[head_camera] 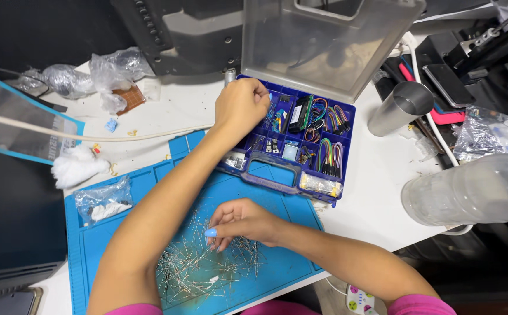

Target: The person sorts through a pile of small electronic components, likely resistors, on a blue cutting mat. They pick up individual components, examine them, and place them into specific compartments within a blue plastic organizer box.

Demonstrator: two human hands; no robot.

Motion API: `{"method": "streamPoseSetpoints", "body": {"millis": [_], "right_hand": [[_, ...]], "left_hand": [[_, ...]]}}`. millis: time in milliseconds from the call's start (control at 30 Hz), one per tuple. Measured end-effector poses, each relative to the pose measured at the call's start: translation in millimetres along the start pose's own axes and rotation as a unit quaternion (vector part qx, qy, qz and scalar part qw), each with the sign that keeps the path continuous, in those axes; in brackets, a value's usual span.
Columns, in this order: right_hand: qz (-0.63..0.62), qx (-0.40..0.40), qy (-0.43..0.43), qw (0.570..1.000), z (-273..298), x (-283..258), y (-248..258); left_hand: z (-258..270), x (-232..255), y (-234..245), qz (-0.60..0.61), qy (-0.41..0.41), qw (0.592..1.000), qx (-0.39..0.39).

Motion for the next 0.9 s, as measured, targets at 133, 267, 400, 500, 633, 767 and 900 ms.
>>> {"method": "streamPoseSetpoints", "body": {"millis": [133, 267, 400, 500, 633, 767, 900], "right_hand": [[-0.005, -0.002, -0.001, 1.000, -0.3, -0.5, -0.5], [-0.047, 0.039, 0.014, 0.998, -1.4, -8.0, 9.3], [-0.069, 0.069, 0.028, 0.995, -3.4, -20.2, 16.8], [-0.083, 0.108, 0.044, 0.990, -1.7, -28.0, 21.7], [-0.075, 0.132, 0.070, 0.986, 0.1, -38.6, 20.4], [-0.037, 0.147, 0.087, 0.985, -0.4, -37.1, 26.5], [0.002, 0.146, 0.089, 0.985, -0.9, -40.2, 22.0]], "left_hand": [[-15.2, -8.2, -25.7, -0.057, 0.018, 0.997, -0.045], [-1.9, 10.2, -1.4, -0.102, -0.035, 0.994, -0.013], [42.0, 7.3, 45.0, -0.068, -0.048, 0.997, 0.011], [90.3, -7.4, 78.9, -0.037, -0.040, 0.998, 0.009], [160.8, -41.0, 96.2, 0.007, 0.026, 0.997, -0.074], [220.4, -58.6, 77.5, 0.126, 0.107, 0.972, -0.167], [235.7, -58.7, 60.0, 0.168, 0.105, 0.968, -0.156]]}}
Point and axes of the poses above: each hand's wrist, its own z-axis away from the middle knuckle, its own y-axis out of the back of the hand, x = y × z, the point moved 10 cm from there along -z, towards the middle knuckle, and after that the axes turned 12 degrees about -z, right-handed, at the moved point
